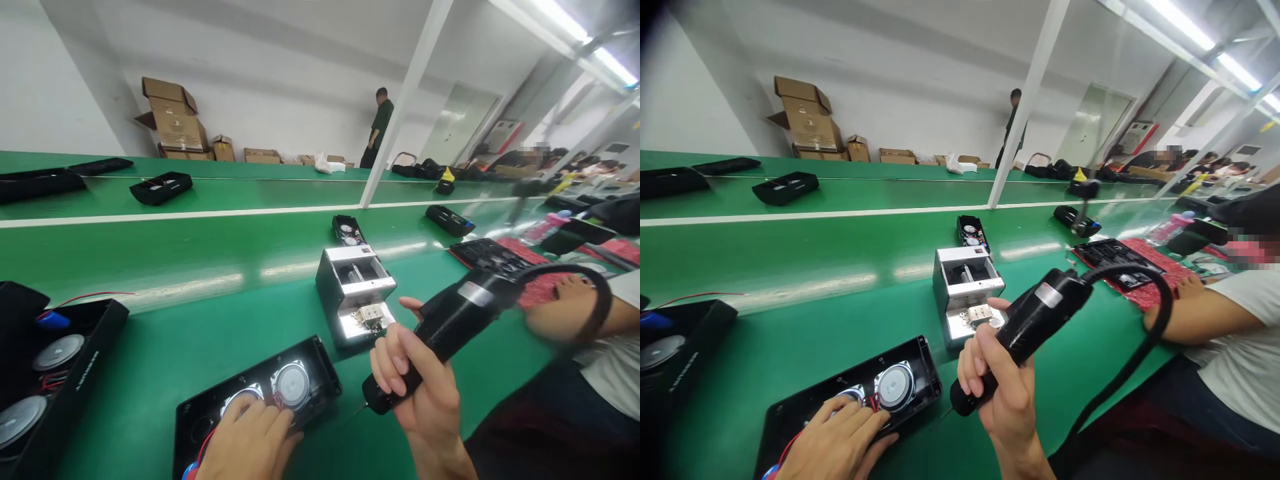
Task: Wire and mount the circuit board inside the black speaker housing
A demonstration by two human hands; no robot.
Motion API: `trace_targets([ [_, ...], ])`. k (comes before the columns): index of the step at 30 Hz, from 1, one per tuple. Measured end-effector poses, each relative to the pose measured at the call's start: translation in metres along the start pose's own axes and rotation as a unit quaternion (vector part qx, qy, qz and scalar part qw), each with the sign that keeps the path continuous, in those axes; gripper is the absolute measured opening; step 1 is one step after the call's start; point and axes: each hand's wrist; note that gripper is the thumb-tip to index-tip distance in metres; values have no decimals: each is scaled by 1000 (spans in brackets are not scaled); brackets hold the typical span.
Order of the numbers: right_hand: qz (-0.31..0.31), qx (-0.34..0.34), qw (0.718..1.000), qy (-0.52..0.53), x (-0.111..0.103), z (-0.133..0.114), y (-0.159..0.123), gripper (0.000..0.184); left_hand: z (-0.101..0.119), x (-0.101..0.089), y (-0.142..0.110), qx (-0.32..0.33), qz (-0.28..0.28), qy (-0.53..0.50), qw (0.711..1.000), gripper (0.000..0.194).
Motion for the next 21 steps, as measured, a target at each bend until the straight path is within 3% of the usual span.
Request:
trace_targets([
  [5,-13,-37,999,31,21,21,-11,49,2,-2,1,-10,-20,-17,1000,8],
  [12,-42,9,999,2,29,44,-25,55,3,-1,4,-8,-12,-18,1000,8],
  [18,-63,29,997,-33,33,52,-33,43,4,-1,4,-9,-18,-23,1000,9],
  [21,-88,15,994,-59,34,60,-37,34,3,-1,6,-17,9,-32,999,28],
])
Point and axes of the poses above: each hand's wrist, its own y-axis towards the middle knuckle, its own x-axis out of the palm, z = x × y, and after that the axes turned 6 degrees about y, right-handed
